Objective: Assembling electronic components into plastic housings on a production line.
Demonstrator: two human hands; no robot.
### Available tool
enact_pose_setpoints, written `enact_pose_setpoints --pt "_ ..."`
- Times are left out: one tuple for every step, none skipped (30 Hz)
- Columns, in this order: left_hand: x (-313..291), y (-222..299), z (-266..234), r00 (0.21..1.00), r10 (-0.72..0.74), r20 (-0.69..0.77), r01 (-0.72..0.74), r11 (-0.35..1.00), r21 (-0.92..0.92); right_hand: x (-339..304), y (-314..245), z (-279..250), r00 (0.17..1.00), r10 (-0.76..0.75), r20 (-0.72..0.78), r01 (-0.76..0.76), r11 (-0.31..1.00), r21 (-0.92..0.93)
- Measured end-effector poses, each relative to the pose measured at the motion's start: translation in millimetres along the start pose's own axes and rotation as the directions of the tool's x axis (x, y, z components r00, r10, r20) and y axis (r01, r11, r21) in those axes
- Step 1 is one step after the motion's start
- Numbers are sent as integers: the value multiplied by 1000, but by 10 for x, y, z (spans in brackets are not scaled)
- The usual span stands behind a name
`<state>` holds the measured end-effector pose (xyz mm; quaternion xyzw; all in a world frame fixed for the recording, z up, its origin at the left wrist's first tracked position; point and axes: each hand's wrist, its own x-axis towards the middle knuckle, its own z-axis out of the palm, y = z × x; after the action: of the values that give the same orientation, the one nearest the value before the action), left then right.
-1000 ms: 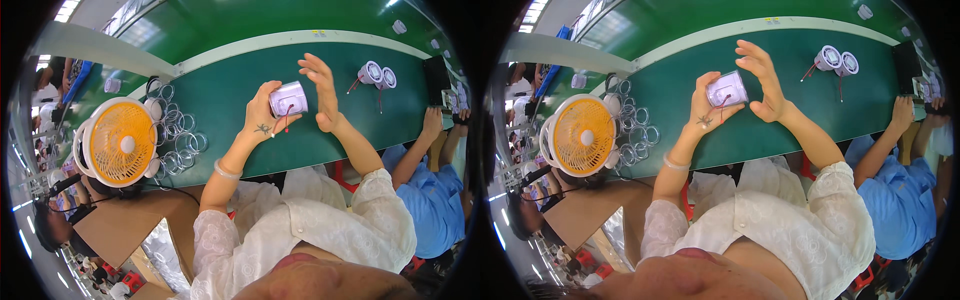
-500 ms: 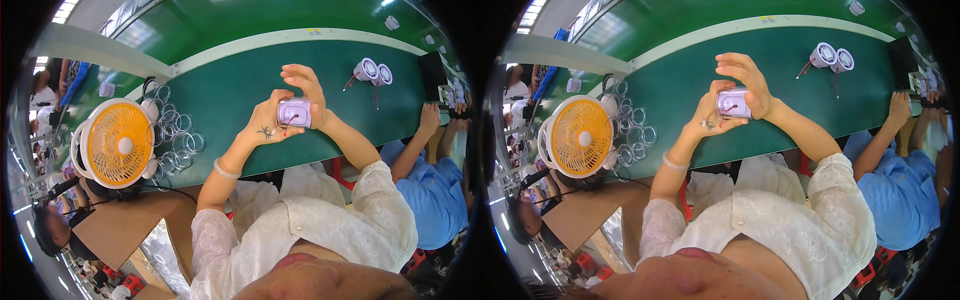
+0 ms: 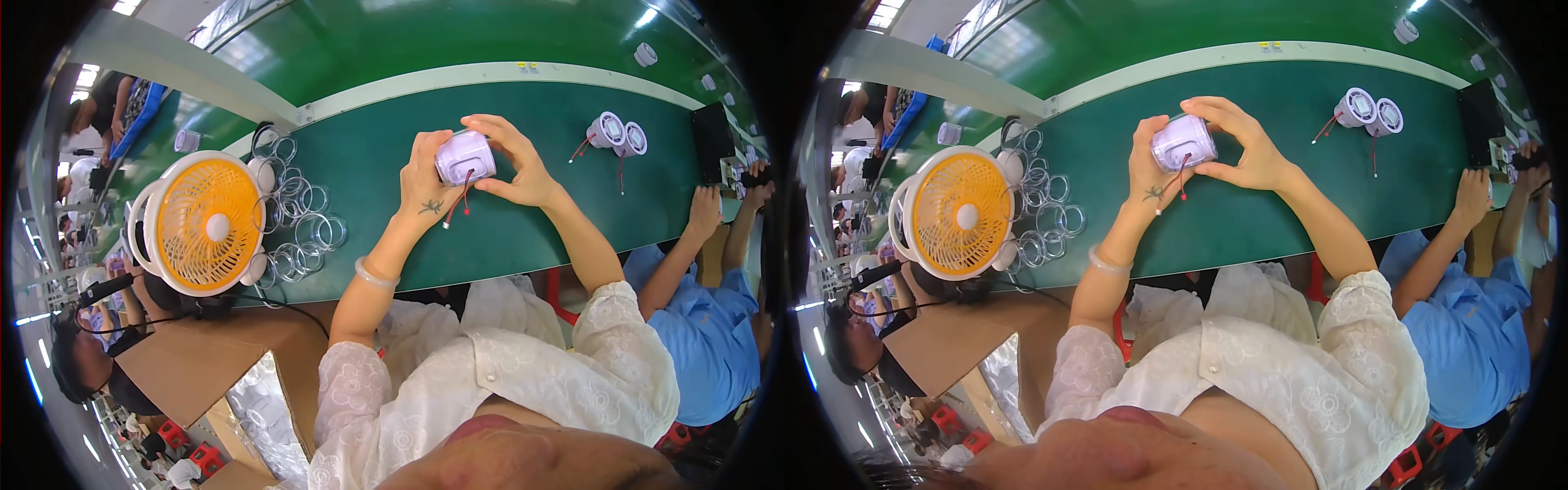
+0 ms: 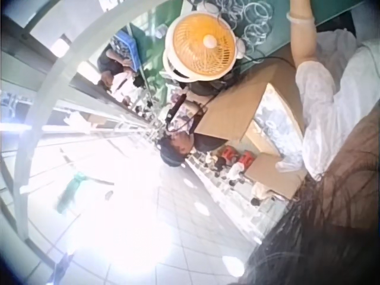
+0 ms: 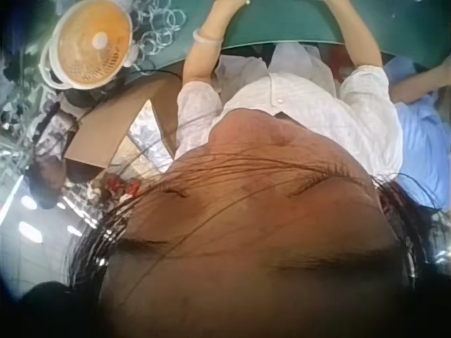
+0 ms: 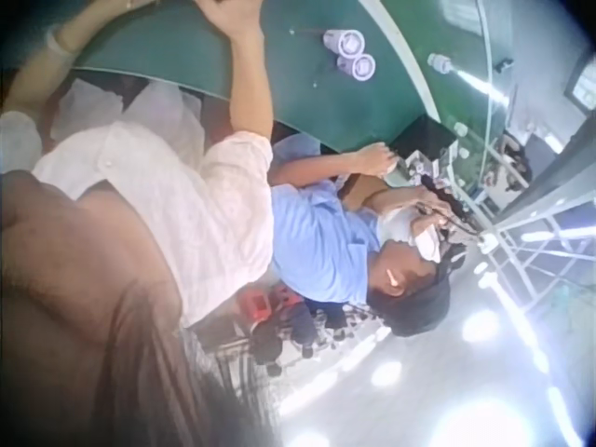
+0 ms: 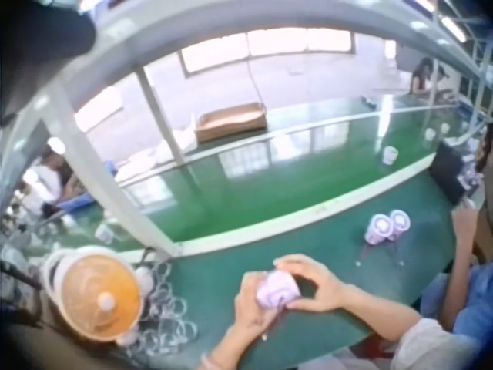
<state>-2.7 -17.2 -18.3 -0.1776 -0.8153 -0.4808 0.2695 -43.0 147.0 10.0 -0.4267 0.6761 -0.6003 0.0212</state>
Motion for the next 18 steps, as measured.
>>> enact_pose_setpoints --pt "6 -3 -1 1000 7 -1 -7 1000 -14 3 7 -6 1000 -2 4 2 1000 2" --pt "4 -6 -11 1000 5 -4 -5 1000 -11 6 15 -9 999 36 9 -36 998 43" --pt "1 -2 -14 996 -83 32 85 994 -63 3 7 -14 997 75 14 -75 994 75" --pt "-1 2 -17 983 -168 73 176 978 -110 6 -2 -11 997 73 17 -74 995 69" --pt "0 6 -15 984 -165 68 172 978 -114 13 -13 -3 997 71 -8 -70 994 79" --pt "16 18 -17 978 -196 75 204 970 -134 25 -16 4 997 67 -32 -64 993 94" --pt "35 36 -29 971 -225 81 235 960 -153 34 -25 14 998 63 -29 -60 994 94" --pt "53 57 -69 972 -222 75 231 961 -150 43 -36 31 991 128 -34 -113 953 281" --pt "102 120 -117 965 -253 69 257 964 -64 33 -33 31 980 197 -34 -161 877 453" --pt "134 170 -166 958 -281 59 280 960 24 40 35 69 968 215 -126 -130 868 479" --pt "142 197 -203 970 -241 -23 242 968 62 0 97 30 926 376 26 -285 653 702" --pt "158 248 -283 975 -220 -22 221 964 151 -9 122 -30 855 475 210 -409 366 836" --pt "158 309 -378 979 -203 -21 201 949 243 52 8 15 756 608 242 -422 172 890" --pt "165 399 -464 978 -210 -11 205 943 262 67 70 3 762 603 237 -420 180 890" --pt "146 489 -541 979 -202 -6 196 947 254 14 142 -20 777 517 359 -401 -32 915" --pt "106 566 -636 986 -166 -2 157 930 333 -8 186 -29 791 397 465 -395 -249 884" --pt "46 625 -716 991 -131 5 117 905 409 -18 204 -45 771 421 478 -392 -278 877" --pt "-33 674 -766 989 -137 -48 144 893 426 -42 230 -75 771 422 477 -393 -275 877"
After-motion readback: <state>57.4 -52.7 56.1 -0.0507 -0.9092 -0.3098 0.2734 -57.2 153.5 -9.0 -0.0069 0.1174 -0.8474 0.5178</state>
